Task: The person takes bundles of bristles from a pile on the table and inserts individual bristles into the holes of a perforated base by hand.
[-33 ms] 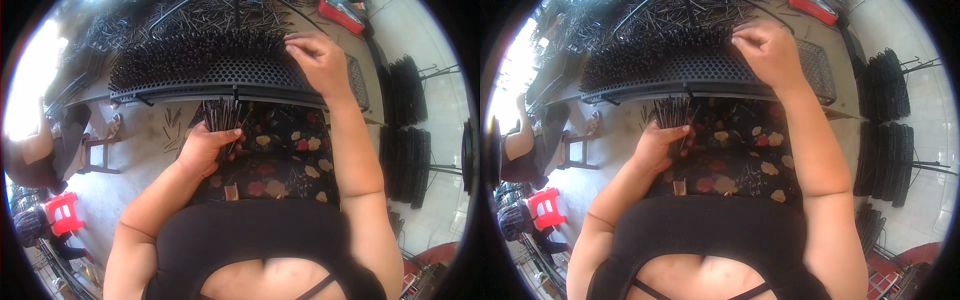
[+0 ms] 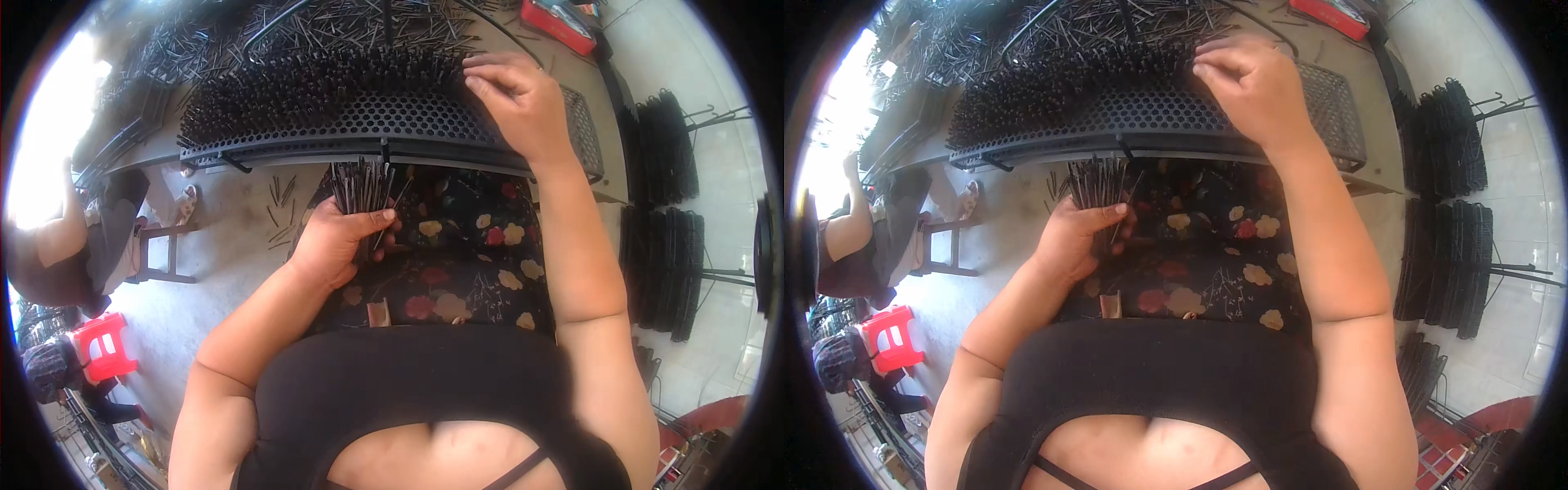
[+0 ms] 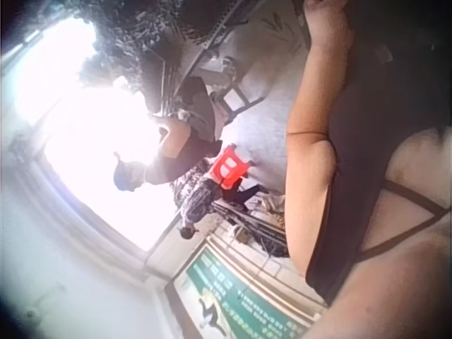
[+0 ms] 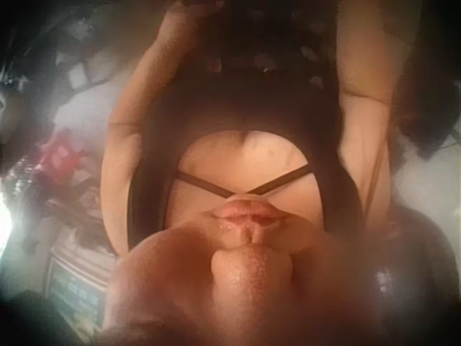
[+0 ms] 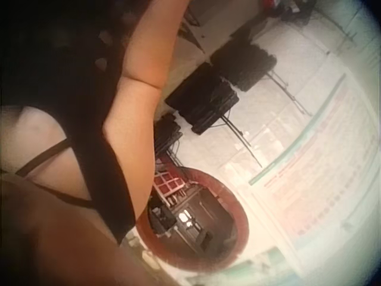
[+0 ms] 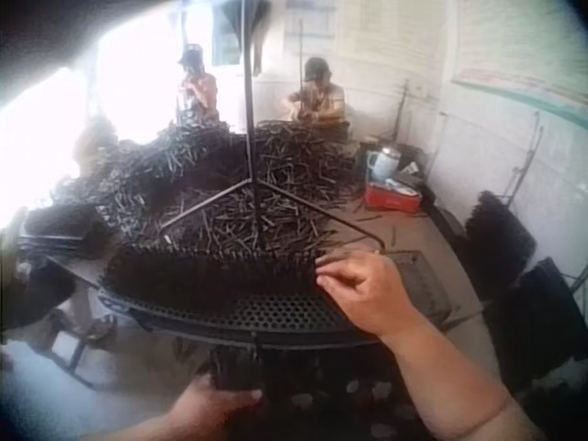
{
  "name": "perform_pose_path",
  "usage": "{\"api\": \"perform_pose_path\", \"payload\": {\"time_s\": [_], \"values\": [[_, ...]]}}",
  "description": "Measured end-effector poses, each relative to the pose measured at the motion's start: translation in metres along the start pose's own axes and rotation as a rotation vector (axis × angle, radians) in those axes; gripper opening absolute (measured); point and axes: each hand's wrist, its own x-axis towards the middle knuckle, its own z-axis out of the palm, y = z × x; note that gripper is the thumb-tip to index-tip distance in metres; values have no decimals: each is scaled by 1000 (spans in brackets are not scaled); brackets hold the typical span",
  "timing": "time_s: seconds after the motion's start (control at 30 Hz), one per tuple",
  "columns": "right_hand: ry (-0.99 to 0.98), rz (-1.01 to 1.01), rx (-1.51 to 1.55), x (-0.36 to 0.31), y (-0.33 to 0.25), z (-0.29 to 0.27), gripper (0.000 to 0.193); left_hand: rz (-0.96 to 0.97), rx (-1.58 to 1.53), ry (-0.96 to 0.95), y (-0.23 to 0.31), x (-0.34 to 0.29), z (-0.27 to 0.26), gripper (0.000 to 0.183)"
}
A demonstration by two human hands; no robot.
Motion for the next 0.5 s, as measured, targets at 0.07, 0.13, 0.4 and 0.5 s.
{"api": "perform_pose_path", "payload": {"time_s": [0.07, 0.13, 0.4, 0.5], "values": [[-10, -83, 0, -5, -8, 1, 14, 9, 3, -2, 0, 0, -1, 14], [26, 11, 30, -20, -27, 3, 16, 36, -37, -29, 0, -1, -1, 15], [-267, 620, 872, -59, -75, 16, 32, 54, -71, -47, 20, -4, 38, 17], [-251, 625, 827, -56, -69, 5, 24, -8, -36, -29, 28, -7, 53, 15]]}}
